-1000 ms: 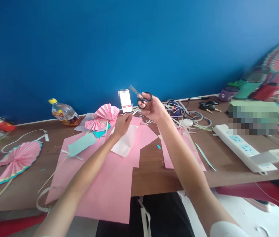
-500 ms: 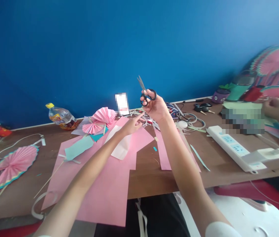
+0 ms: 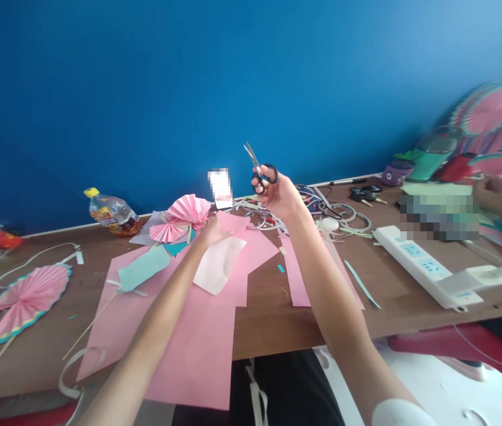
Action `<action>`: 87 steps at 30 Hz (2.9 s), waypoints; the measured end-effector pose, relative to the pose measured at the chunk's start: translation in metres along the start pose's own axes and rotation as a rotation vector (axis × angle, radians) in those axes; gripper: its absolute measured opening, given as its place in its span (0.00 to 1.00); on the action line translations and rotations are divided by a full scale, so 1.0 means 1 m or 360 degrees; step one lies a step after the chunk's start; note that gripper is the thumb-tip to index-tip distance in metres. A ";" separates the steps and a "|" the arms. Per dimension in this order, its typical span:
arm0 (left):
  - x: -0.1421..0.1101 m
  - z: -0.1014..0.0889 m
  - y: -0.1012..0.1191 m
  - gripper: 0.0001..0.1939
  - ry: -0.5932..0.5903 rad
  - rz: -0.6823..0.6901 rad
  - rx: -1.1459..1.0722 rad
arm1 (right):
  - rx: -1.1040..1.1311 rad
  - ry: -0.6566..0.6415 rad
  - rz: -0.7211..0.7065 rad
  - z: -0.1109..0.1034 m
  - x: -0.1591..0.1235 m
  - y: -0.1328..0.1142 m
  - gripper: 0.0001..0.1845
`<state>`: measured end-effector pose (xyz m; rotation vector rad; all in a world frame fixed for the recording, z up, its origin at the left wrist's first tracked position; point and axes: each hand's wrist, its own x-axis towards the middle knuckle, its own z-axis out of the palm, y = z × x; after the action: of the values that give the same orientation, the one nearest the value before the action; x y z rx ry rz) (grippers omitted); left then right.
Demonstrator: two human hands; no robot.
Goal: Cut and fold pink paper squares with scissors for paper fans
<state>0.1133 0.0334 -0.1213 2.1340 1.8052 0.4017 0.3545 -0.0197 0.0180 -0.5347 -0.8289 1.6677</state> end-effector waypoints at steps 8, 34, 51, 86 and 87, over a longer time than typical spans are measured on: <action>-0.005 -0.022 0.004 0.65 -0.0145 -0.0105 0.0078 | -0.0160 0.0060 0.0029 0.001 0.000 0.003 0.08; -0.016 -0.136 -0.030 0.10 0.1212 0.0345 -0.0726 | -0.1848 -0.0020 -0.0049 -0.005 -0.015 -0.001 0.24; -0.025 -0.130 -0.027 0.22 0.0510 0.0500 -0.1239 | -0.2062 -0.0384 0.0267 0.000 -0.020 -0.004 0.25; -0.024 -0.121 -0.022 0.27 0.0320 0.0509 -0.1340 | -0.1863 -0.0458 0.0248 -0.011 -0.010 0.012 0.22; -0.024 -0.121 -0.022 0.27 0.0313 0.0517 -0.1349 | -0.1866 -0.0444 0.0231 -0.011 -0.010 0.012 0.21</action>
<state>0.0398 0.0198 -0.0205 1.7701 1.0421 1.2325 0.3569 -0.0285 0.0012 -1.1730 -2.0172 1.2472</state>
